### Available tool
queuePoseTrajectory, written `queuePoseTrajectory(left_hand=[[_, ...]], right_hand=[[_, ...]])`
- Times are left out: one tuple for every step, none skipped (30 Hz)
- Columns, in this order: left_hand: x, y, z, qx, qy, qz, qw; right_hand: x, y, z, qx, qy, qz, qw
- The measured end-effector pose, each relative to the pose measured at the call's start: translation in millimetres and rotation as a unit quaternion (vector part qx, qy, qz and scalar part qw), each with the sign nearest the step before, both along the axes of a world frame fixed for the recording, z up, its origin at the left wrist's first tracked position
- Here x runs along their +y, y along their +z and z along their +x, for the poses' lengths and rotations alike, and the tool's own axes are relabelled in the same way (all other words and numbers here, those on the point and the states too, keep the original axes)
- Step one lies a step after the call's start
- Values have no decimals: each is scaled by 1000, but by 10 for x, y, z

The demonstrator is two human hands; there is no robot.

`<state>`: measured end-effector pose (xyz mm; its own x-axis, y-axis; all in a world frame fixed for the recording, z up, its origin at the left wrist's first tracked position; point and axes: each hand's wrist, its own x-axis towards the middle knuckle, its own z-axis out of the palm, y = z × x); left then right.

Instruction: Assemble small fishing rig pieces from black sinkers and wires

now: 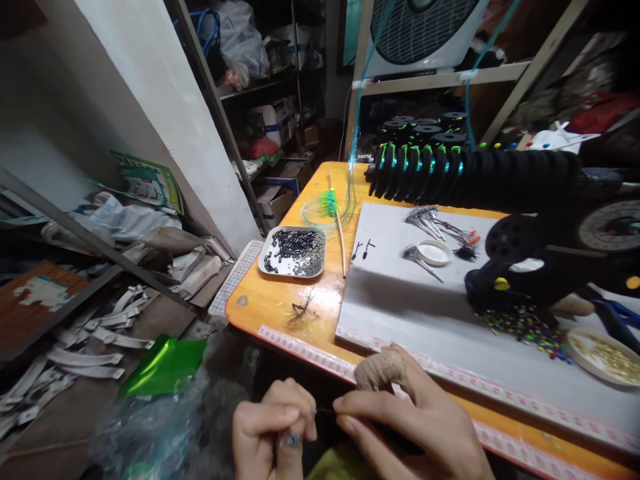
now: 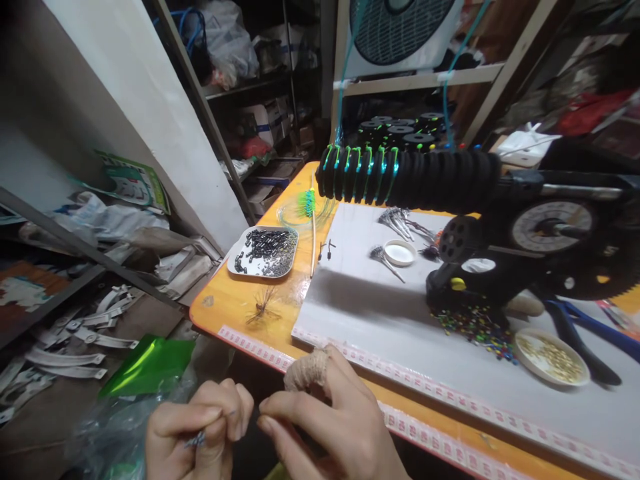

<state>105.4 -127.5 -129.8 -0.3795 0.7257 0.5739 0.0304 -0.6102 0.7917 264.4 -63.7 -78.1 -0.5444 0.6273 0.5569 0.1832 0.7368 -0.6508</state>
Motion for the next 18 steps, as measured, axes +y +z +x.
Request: queuePoseTrajectory(left_hand=[[1, -6, -9, 1, -2, 4, 1000], [1, -12, -17, 3, -4, 8, 1000], [3, -17, -25, 6, -6, 12, 1000], [5, -20, -31, 8, -4, 16, 1000], [9, -21, -34, 9, -1, 20, 1000], [15, -20, -34, 8, 4, 26, 1000], [23, -16, -31, 8, 9, 32, 999], [32, -9, -25, 5, 18, 39, 999], [41, -1, -16, -1, 28, 45, 999], [51, 9, -5, -6, 37, 45, 998], [60, 19, 10, -10, 42, 42, 998], [68, 29, 26, -13, 46, 35, 998], [75, 37, 43, -17, 49, 30, 998], [80, 44, 62, -21, 54, 27, 998], [84, 49, 81, -25, 59, 27, 998], [86, 51, 97, -28, 64, 31, 997], [87, 51, 112, -31, 68, 35, 997], [86, 47, 123, -33, 69, 35, 996]], right_hand=[[4, 3, 12, -2, 1, 0, 1000], [9, 5, 22, -3, 2, 0, 1000], [15, 6, 29, -3, 3, 0, 1000], [21, 6, 34, -3, 2, 1, 1000], [27, 4, 35, -3, 2, 3, 1000], [32, 2, 33, -5, 2, 6, 1000], [36, 0, 30, -8, 4, 9, 1000], [39, -3, 26, -12, 6, 11, 1000], [39, -5, 22, -16, 10, 14, 1000], [38, -6, 18, -18, 13, 16, 1000], [35, -5, 16, -20, 17, 19, 999], [32, -2, 16, -20, 18, 19, 999], [28, 3, 17, -19, 19, 17, 999], [23, 10, 20, -19, 19, 13, 1000], [19, 17, 23, -19, 18, 8, 1000], [14, 25, 27, -18, 16, 3, 1000], [10, 31, 29, -17, 13, -2, 1000], [7, 34, 29, -16, 9, -6, 1000]])
